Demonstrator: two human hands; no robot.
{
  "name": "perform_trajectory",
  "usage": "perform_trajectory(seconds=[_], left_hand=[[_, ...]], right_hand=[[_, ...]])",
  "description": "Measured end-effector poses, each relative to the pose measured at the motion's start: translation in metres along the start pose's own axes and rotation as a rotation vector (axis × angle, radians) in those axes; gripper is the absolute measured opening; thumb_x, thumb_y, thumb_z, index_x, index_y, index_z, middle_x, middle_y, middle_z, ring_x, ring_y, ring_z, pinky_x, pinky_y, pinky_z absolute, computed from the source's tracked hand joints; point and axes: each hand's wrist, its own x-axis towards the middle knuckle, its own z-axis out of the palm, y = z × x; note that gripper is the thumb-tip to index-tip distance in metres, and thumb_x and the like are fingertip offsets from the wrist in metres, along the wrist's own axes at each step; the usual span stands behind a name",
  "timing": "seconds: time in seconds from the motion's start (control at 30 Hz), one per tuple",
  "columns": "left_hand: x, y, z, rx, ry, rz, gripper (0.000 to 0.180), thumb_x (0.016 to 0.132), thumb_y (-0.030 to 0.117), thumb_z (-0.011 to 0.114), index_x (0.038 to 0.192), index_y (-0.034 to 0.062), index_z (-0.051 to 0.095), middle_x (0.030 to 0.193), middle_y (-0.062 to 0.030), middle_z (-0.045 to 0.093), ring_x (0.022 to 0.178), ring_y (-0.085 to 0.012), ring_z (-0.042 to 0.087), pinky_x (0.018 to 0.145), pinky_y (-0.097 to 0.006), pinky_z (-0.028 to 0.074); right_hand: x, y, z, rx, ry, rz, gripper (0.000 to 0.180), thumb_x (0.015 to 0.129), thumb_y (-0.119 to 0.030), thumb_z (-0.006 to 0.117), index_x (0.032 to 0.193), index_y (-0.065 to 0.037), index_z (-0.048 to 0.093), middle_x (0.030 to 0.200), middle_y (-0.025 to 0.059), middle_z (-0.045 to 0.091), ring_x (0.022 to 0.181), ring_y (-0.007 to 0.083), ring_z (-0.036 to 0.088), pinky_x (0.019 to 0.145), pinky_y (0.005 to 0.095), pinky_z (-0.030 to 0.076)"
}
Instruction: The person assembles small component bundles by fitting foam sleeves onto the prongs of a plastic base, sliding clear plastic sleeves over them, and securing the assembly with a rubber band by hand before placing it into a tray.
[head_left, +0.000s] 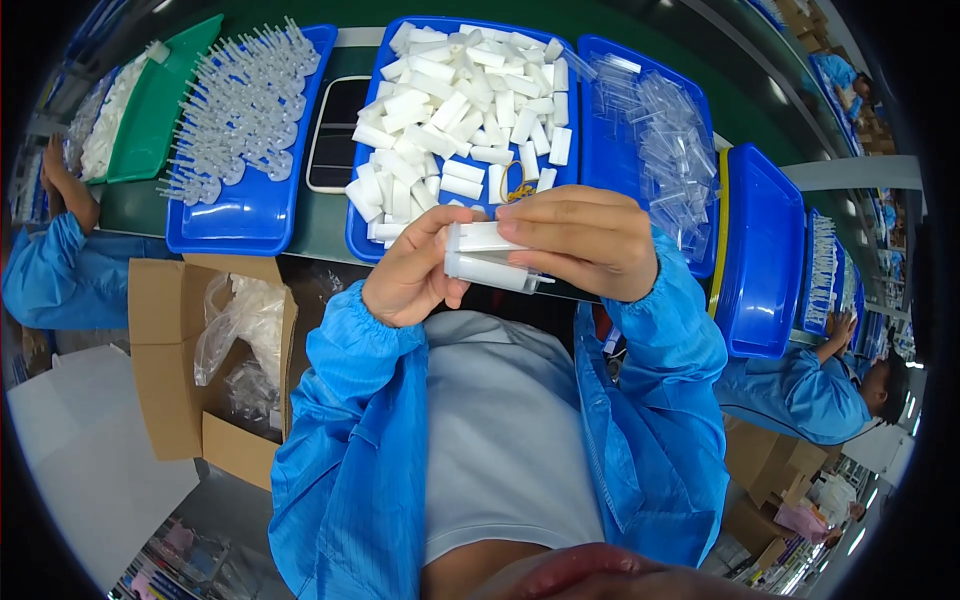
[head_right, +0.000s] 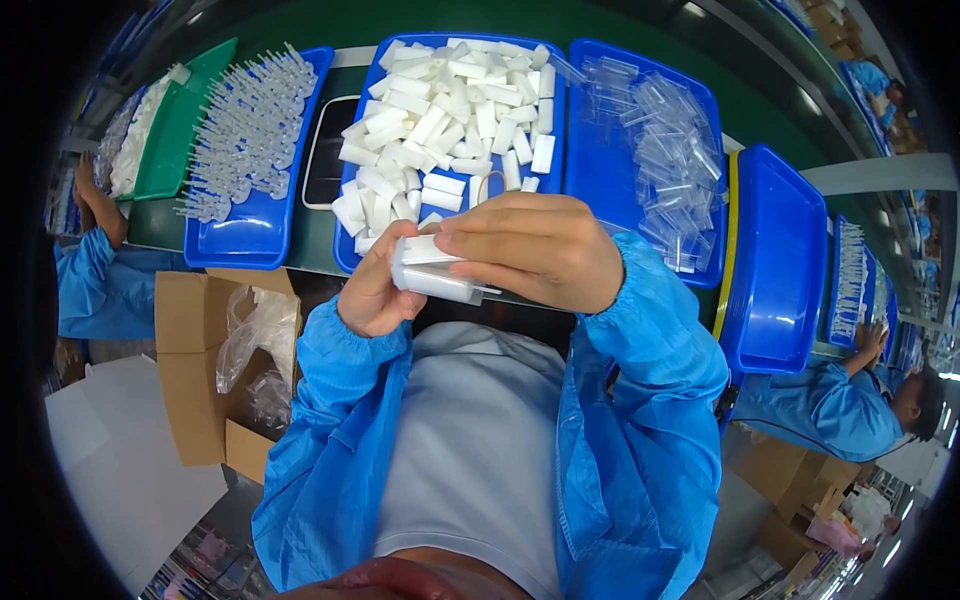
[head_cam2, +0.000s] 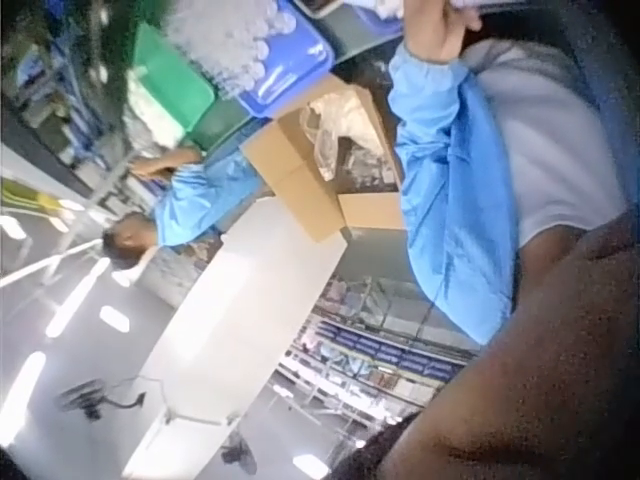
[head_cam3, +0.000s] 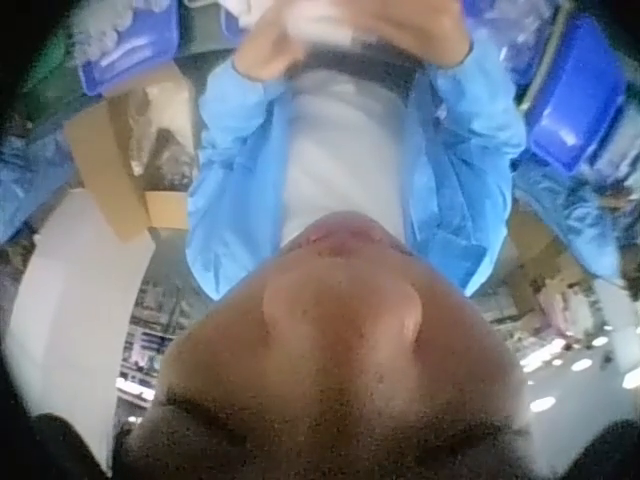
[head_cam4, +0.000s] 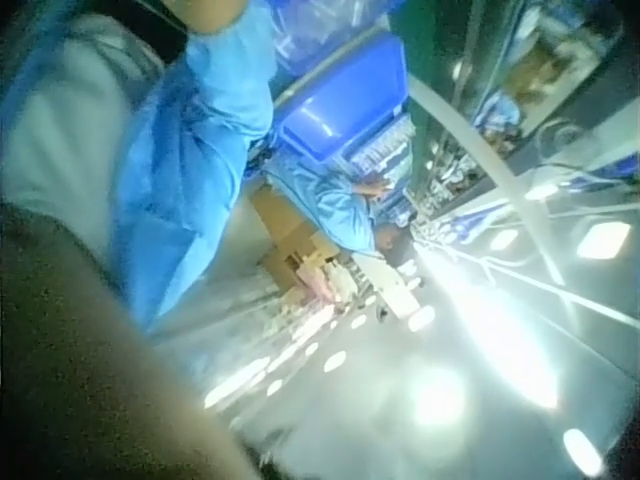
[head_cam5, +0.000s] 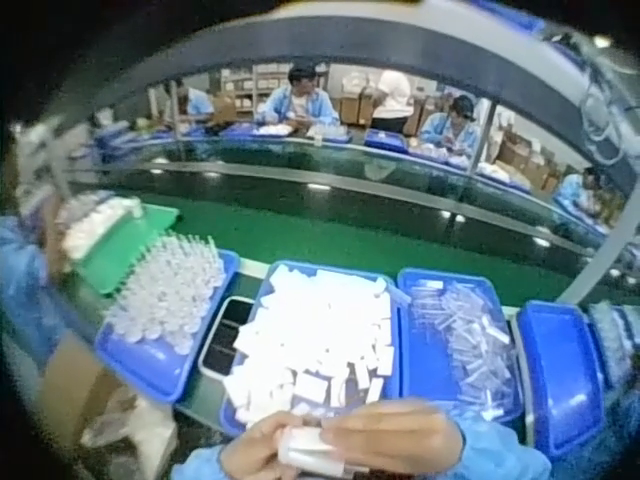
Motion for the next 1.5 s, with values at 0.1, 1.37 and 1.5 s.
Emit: perform_trajectory(seconds=[0.1, 1.37, 1.5], left_hand=[[-0.002, 0.006, 0.002, 0.079, 0.047, -0.083, 0.029, 0.099, 0.030, 0.042, 0.120, 0.0096, 0.045, 0.118, -0.0163, 0.052, 0.073, -0.0232, 0.066, 0.058, -0.029, 0.058], [-0.001, 0.017, 0.025, 0.616, 0.209, 0.136, 0.041, 0.084, -0.001, 0.057, 0.122, 0.0050, 0.044, 0.122, -0.0137, 0.051, 0.107, -0.0229, 0.056, 0.075, -0.031, 0.056], [-0.003, 0.016, 0.026, 0.655, 0.215, 0.116, 0.042, 0.083, -0.002, 0.058, 0.122, 0.0039, 0.043, 0.122, -0.0141, 0.051, 0.106, -0.0219, 0.056, 0.075, -0.030, 0.056]], right_hand=[[-0.003, 0.006, 0.001, 0.110, -0.033, 0.003, 0.026, 0.076, -0.009, 0.073, 0.099, 0.001, 0.068, 0.097, 0.0128, 0.068, 0.087, 0.0277, 0.066, 0.075, 0.0344, 0.054], [0.005, 0.001, -0.030, -0.012, 0.026, 0.312, 0.012, 0.086, -0.012, 0.063, 0.094, -0.004, 0.068, 0.090, 0.0084, 0.066, 0.083, 0.0219, 0.059, 0.075, 0.0322, 0.045], [0.004, 0.002, -0.019, 0.016, -0.002, 0.250, 0.012, 0.085, -0.012, 0.064, 0.094, -0.005, 0.068, 0.088, 0.0085, 0.065, 0.081, 0.0231, 0.059, 0.075, 0.0331, 0.044]])
